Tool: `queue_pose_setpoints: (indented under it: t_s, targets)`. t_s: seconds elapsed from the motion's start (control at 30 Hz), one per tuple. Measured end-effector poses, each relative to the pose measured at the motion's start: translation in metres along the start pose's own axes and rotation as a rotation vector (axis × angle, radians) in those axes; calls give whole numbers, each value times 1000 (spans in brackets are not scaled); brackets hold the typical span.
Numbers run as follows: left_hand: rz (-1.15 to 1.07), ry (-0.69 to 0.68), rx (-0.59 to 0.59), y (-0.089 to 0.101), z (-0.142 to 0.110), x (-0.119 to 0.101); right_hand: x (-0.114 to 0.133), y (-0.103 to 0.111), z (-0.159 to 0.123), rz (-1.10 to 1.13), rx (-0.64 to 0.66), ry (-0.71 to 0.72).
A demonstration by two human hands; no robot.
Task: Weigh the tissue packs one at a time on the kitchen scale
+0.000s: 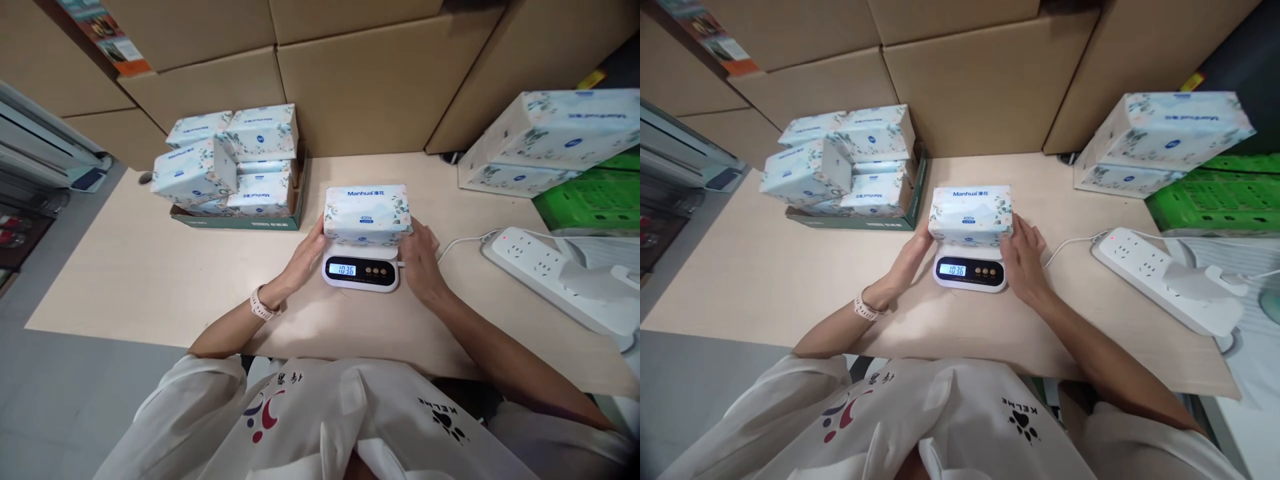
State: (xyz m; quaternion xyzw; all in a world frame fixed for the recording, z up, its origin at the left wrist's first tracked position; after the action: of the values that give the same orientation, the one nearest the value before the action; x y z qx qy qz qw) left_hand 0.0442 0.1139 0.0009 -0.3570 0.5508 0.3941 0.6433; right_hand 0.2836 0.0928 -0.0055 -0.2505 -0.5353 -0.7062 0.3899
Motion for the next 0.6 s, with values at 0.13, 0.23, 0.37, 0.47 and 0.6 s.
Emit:
queue_pose_setpoints:
  t_s: [0.13,0.23,0.37,0.47,0.6]
  targets:
    - [34,-142,-86,21,1,-32,40,-15,17,-9,76,17]
    - [182,-294,-270,62,-1,-72,86,-36,45,-14,144,104]
    - [479,-347,-507,120,2,-106,133,-83,94,-3,246,138]
    - [816,-270,-663,152,6,-108,139,-119,125,1,305,48]
    - [1205,-231,-783,176,7,-102,134,-148,141,-24,321,14]
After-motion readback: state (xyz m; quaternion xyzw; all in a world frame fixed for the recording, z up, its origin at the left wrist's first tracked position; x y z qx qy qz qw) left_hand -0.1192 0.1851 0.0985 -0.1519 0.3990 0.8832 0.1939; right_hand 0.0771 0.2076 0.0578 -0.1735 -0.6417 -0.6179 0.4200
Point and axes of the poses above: each hand's wrist, its own z-axis towards the middle knuckle, its own y-axis out of the back of the hand, x = y × z, the point moved 8 cm from there along z, towards the middle knuckle, and after that the axes turned 3 degrees about x, right-handed, at the moved point
